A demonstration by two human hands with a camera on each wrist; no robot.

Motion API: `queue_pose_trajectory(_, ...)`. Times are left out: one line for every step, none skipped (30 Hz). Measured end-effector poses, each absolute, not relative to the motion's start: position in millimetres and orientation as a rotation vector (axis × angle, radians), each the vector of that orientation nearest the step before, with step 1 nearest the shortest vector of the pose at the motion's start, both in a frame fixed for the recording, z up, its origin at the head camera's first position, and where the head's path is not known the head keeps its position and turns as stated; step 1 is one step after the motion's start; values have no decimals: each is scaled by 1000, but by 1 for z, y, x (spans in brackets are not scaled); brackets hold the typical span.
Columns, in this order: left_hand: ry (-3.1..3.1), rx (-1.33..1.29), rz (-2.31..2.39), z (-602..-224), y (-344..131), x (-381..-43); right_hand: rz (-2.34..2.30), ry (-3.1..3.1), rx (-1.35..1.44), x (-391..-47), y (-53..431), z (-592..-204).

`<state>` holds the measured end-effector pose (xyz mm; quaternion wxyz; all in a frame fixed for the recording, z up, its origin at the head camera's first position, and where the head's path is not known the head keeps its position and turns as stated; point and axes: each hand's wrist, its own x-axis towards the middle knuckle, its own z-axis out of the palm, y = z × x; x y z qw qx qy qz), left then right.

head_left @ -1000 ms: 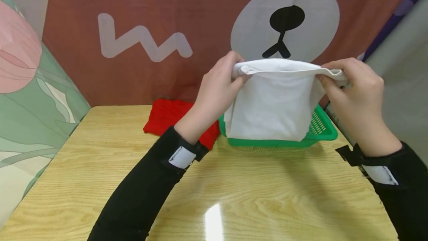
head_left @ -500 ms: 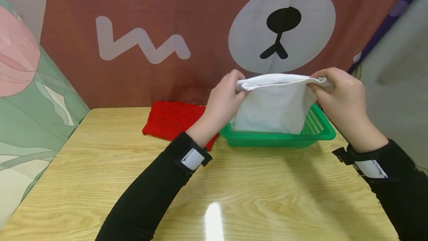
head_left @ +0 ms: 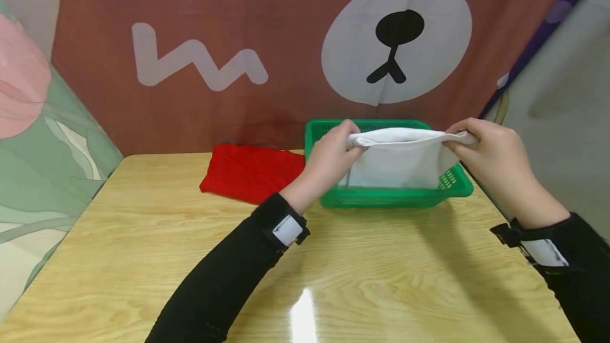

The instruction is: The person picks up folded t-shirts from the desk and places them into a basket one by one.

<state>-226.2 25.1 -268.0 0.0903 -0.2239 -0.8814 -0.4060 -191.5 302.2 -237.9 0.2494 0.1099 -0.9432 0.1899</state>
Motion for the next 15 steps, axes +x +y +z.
queue_pose_trajectory(-2626,-665,-1212,-269,25,-226,509,-2581,307,-191,303,-238)
queue_pose_trajectory(-2631,-663,-1219,-271,25,-226,500,-2592,315,-190,304,-239)
queue_pose_trajectory(-2634,-658,-1228,-272,25,-226,496,-2604,322,-190,305,-239)
queue_pose_trajectory(-2637,-653,-1234,-273,25,-225,490,-2613,333,-190,305,-240)
queue_pose_trajectory(-2640,-649,-1245,-274,25,-225,488,-2622,341,-191,305,-240)
queue_pose_trajectory(-2645,-646,-1257,-275,25,-225,480,-2625,351,-192,305,-241)
queue_pose_trajectory(-2648,-646,-1268,-275,25,-226,479,-2629,356,-193,305,-241)
queue_pose_trajectory(-2654,-647,-1276,-275,25,-227,479,-2632,360,-194,306,-242)
queue_pose_trajectory(-2661,-646,-1287,-275,25,-227,478,-2632,360,-195,306,-242)
queue_pose_trajectory(-2668,-648,-1294,-275,25,-228,484,-2635,359,-196,306,-243)
queue_pose_trajectory(-2677,-649,-1298,-275,24,-230,492,-2641,354,-197,306,-243)
queue_pose_trajectory(-2685,-649,-1298,-275,24,-231,504,-2651,346,-199,306,-243)
queue_pose_trajectory(-2692,-644,-1304,-274,24,-233,518,-2661,340,-201,306,-243)
queue_pose_trajectory(-2702,-634,-1319,-274,23,-234,529,-2672,336,-203,305,-243)
queue_pose_trajectory(-2711,-620,-1339,-273,23,-236,542,-2684,330,-205,305,-242)
